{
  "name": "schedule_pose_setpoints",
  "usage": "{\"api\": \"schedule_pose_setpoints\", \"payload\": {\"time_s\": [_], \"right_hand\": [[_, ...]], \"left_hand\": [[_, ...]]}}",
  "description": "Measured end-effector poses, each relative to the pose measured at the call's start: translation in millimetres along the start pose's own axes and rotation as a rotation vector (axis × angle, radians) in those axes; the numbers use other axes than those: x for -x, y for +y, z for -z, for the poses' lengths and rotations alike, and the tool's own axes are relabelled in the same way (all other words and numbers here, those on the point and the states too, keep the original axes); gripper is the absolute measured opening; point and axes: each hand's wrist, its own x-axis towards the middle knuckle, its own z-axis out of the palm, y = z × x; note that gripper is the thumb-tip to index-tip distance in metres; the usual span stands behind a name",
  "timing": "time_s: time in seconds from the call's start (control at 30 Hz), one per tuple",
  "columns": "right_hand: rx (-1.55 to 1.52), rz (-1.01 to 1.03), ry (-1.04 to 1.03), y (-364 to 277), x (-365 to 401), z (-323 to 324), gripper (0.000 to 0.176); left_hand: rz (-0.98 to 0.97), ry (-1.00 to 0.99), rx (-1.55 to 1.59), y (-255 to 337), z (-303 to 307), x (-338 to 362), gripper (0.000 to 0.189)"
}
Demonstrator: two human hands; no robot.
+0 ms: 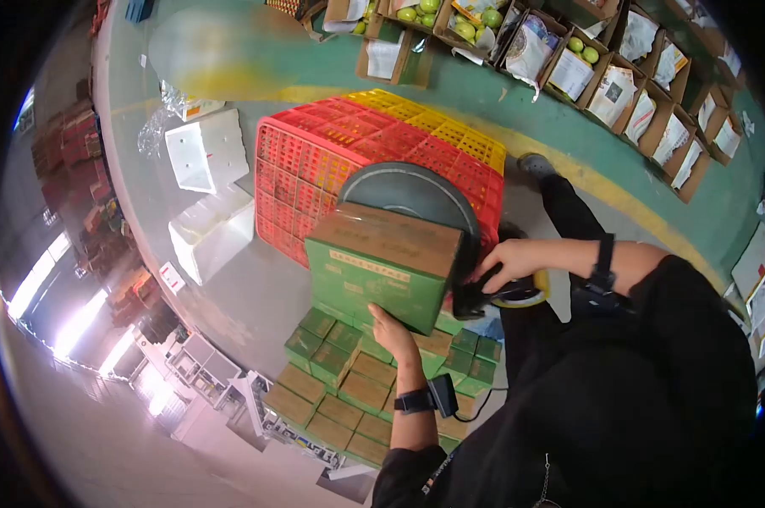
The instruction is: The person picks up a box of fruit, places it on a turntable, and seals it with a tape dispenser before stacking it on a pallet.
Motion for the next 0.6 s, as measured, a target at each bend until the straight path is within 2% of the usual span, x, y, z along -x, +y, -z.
{"api": "schedule_pose_setpoints", "payload": {"time_s": [0.03, 0.07, 0.13, 0.17, 0.2, 0.23, 0.27, 0.3, 0.33, 0.37, 0.43, 0.53, 0.6], "right_hand": [[0.016, 0.075, -0.015, -3, 15, 14, 0.037], [0.032, 0.147, -0.033, -10, 30, 27, 0.036], [-0.228, 0.200, 0.069, -41, 74, 61, 0.039], [-0.348, 0.389, 0.179, -43, 63, 61, 0.044], [-0.220, 0.565, 0.354, -55, 46, 55, 0.048], [-0.093, 0.387, 0.442, -87, 44, 49, 0.047], [0.232, 0.608, 0.625, -74, 0, 39, 0.049], [0.370, 0.793, 0.663, -72, -35, 29, 0.053], [0.487, 0.713, 0.626, -75, -64, 15, 0.055], [0.447, 0.622, 0.706, -78, -75, 1, 0.056], [0.290, 0.711, 0.754, -107, -72, -11, 0.054], [0.227, 0.693, 0.643, -148, -55, -19, 0.050], [0.176, 0.769, 0.750, -151, -78, -17, 0.046]], "left_hand": [[0.123, -0.071, -0.072, -2, 5, -2, 0.065], [0.116, -0.080, -0.063, -6, 7, -4, 0.065], [0.184, -0.061, 0.669, -17, -2, -3, 0.066], [0.134, -0.356, 0.942, -44, 5, -13, 0.066], [0.391, -0.415, 1.132, -82, 1, -42, 0.061], [0.388, -0.453, 1.096, -82, -7, -44, 0.059], [0.369, -0.446, 1.000, -77, -17, -38, 0.057], [0.358, -0.451, 0.930, -74, -15, -35, 0.055], [0.349, -0.461, 0.897, -72, -16, -38, 0.053], [0.348, -0.467, 0.866, -71, -10, -38, 0.051], [0.342, -0.484, 0.804, -60, 11, -45, 0.047], [0.381, -0.548, 0.712, -69, 35, -42, 0.041], [0.451, -0.613, 0.690, -84, 39, -31, 0.037]]}}
